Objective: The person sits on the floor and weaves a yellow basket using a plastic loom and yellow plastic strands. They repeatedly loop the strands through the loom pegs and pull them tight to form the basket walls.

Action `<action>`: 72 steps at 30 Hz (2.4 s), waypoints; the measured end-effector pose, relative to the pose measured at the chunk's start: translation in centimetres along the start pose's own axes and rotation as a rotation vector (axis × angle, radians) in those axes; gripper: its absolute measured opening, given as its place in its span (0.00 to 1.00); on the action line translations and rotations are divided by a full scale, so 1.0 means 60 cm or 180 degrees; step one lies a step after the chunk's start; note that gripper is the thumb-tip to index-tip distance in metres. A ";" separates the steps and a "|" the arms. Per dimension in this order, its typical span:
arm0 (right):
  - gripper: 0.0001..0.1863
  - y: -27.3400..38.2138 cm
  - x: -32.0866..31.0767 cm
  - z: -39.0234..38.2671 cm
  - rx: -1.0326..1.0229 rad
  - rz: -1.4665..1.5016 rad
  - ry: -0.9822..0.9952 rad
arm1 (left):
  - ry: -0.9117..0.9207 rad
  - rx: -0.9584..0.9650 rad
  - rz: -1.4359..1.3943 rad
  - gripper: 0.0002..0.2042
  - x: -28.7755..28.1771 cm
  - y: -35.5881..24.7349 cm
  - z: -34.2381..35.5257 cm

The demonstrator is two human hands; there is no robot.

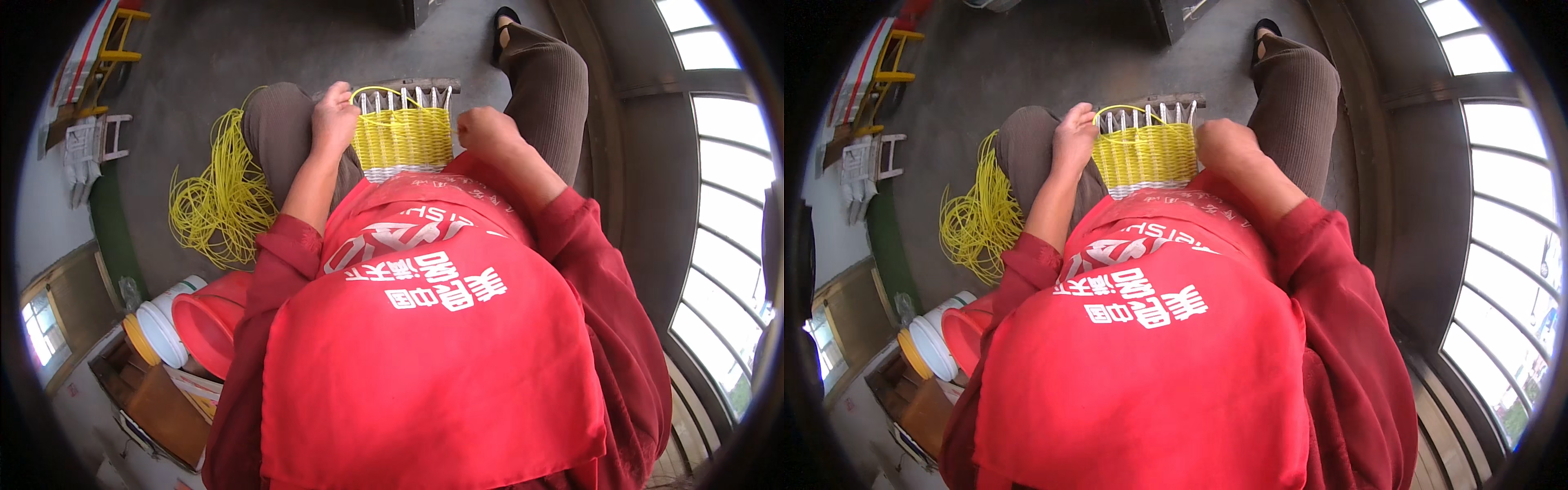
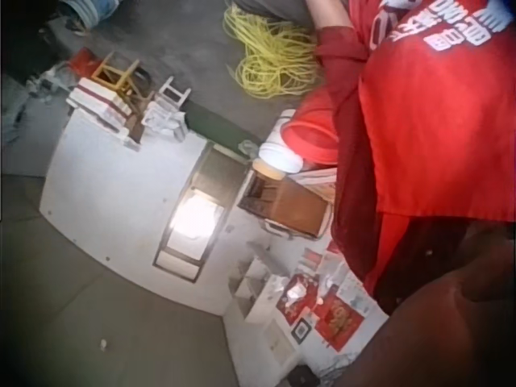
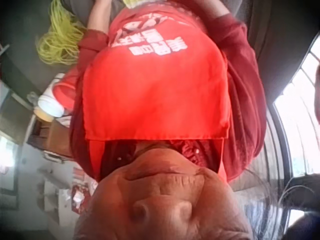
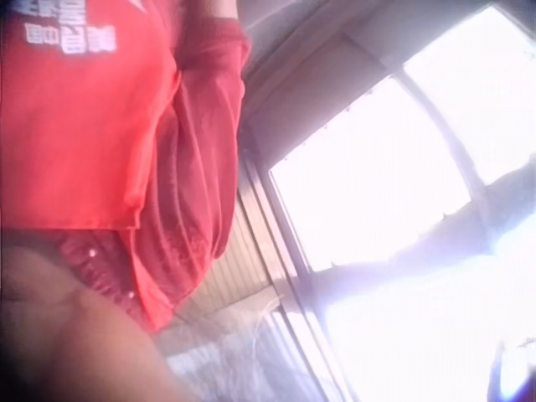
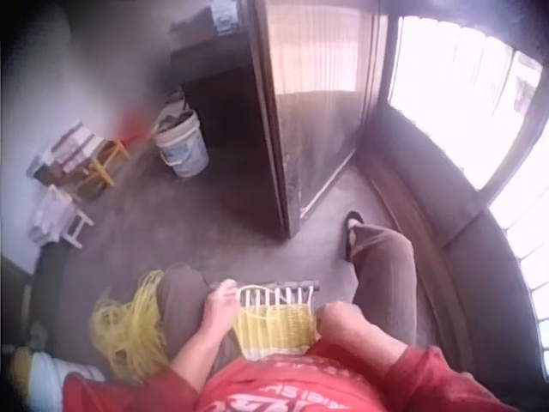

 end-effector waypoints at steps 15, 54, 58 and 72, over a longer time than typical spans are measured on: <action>0.05 -0.357 -0.171 -0.367 0.2306 0.0894 -0.0741 | 0.0502 -0.0291 -0.0282 0.18 0.043 0.046 0.013; 0.06 -0.032 0.032 0.069 0.0148 0.0336 -0.1122 | 0.0793 0.1060 0.2277 0.14 0.124 -0.015 -0.024; 0.06 -0.029 0.025 0.061 0.0178 0.0498 -0.1169 | 0.0764 0.1583 0.1589 0.15 0.147 -0.049 -0.024; 0.07 -0.001 -0.016 -0.011 -0.0351 0.1775 -0.1811 | 0.0913 -0.1088 -0.1404 0.06 0.187 0.071 0.011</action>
Point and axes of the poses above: each hand's wrist, its own z-axis towards the middle knuckle, its own x-axis out of the palm, y = z × x, the point moved 7 cm from there along z, towards the middle knuckle, and after that the axes turned 8 degrees about -z, right-handed, at the moved point
